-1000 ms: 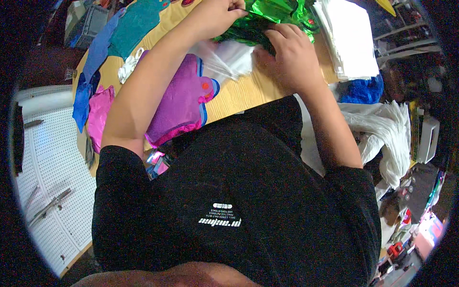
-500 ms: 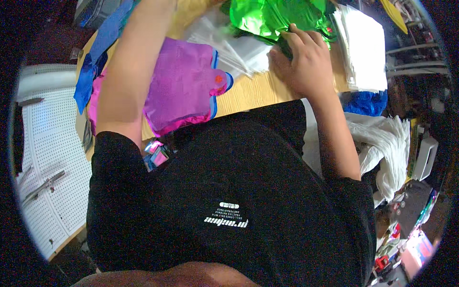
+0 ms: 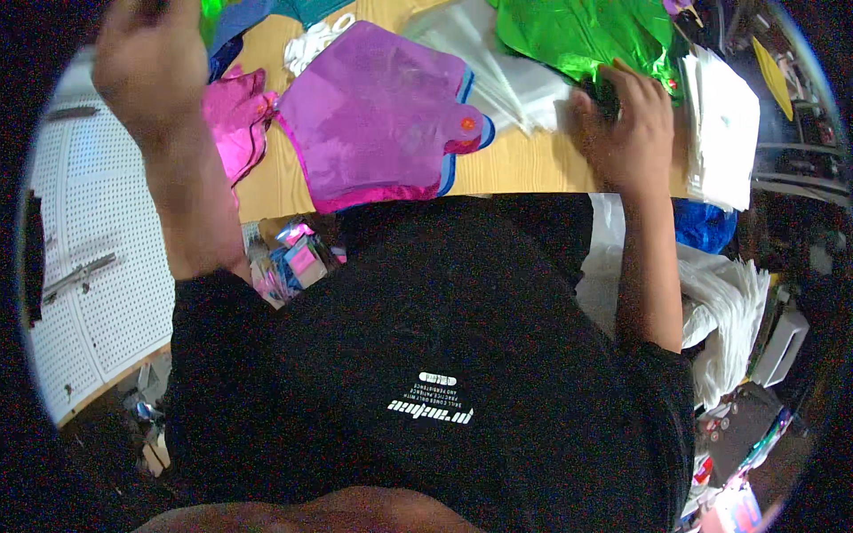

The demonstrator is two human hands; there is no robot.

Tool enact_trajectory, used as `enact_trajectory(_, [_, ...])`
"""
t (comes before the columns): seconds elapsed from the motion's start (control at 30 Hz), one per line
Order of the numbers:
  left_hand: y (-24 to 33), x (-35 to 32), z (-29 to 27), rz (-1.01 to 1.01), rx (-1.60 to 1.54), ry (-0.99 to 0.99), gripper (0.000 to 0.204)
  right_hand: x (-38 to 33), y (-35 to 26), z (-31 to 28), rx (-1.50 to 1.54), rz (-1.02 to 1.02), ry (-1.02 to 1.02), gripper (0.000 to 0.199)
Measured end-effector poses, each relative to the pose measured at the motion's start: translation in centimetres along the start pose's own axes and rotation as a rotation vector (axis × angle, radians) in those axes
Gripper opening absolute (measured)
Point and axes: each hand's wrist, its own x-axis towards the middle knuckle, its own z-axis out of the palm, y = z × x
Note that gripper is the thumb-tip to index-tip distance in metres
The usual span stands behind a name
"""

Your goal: The person is sorting and packing colored pentagonal plastic sheets into cardboard sleeves.

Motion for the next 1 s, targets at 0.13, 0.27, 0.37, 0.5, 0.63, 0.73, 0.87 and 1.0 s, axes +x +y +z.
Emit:
enact_trajectory(0.13, [-2.8,-9.5,-0.4,0.149,-0.077,-0.206,0.026,-1.4,-2.7,-1.0,0.194,0.058,0.055,0.040])
enact_trajectory(0.27, [-2.8,-16.8,-0.2,0.286,0.090,-0.387,0.025,-3.0,-8.3,-1.8,0.495,-0.017,-0.055,0.043])
enact_trajectory(0.37, [-2.9,-20.4,0.3,0.193,0.057,-0.446,0.026,-2.8,-11.4,-1.5,0.509,-0.179,-0.127,0.045])
enact_trajectory(0.5, [-3.0,-21.8,0.3,0.112,0.014,-0.512,0.027,-3.0,-12.7,0.0,0.471,-0.242,-0.141,0.046])
enact_trajectory(0.63, [-2.6,-21.8,0.5,0.118,0.012,-0.542,0.027,-3.2,-12.6,1.0,0.450,-0.265,-0.184,0.045])
enact_trajectory(0.73, [-1.4,-20.8,0.7,0.164,-0.047,-0.586,0.042,-3.1,-12.6,1.2,0.465,-0.253,-0.173,0.040])
enact_trajectory(0.87, [-1.3,-20.6,1.0,0.168,-0.077,-0.659,0.055,-3.7,-12.0,1.1,0.571,-0.125,-0.151,0.031])
enact_trajectory(1.0, [-1.5,-20.5,1.2,0.155,-0.074,-0.665,0.051,-4.1,-11.6,0.8,0.860,0.312,-0.177,0.026])
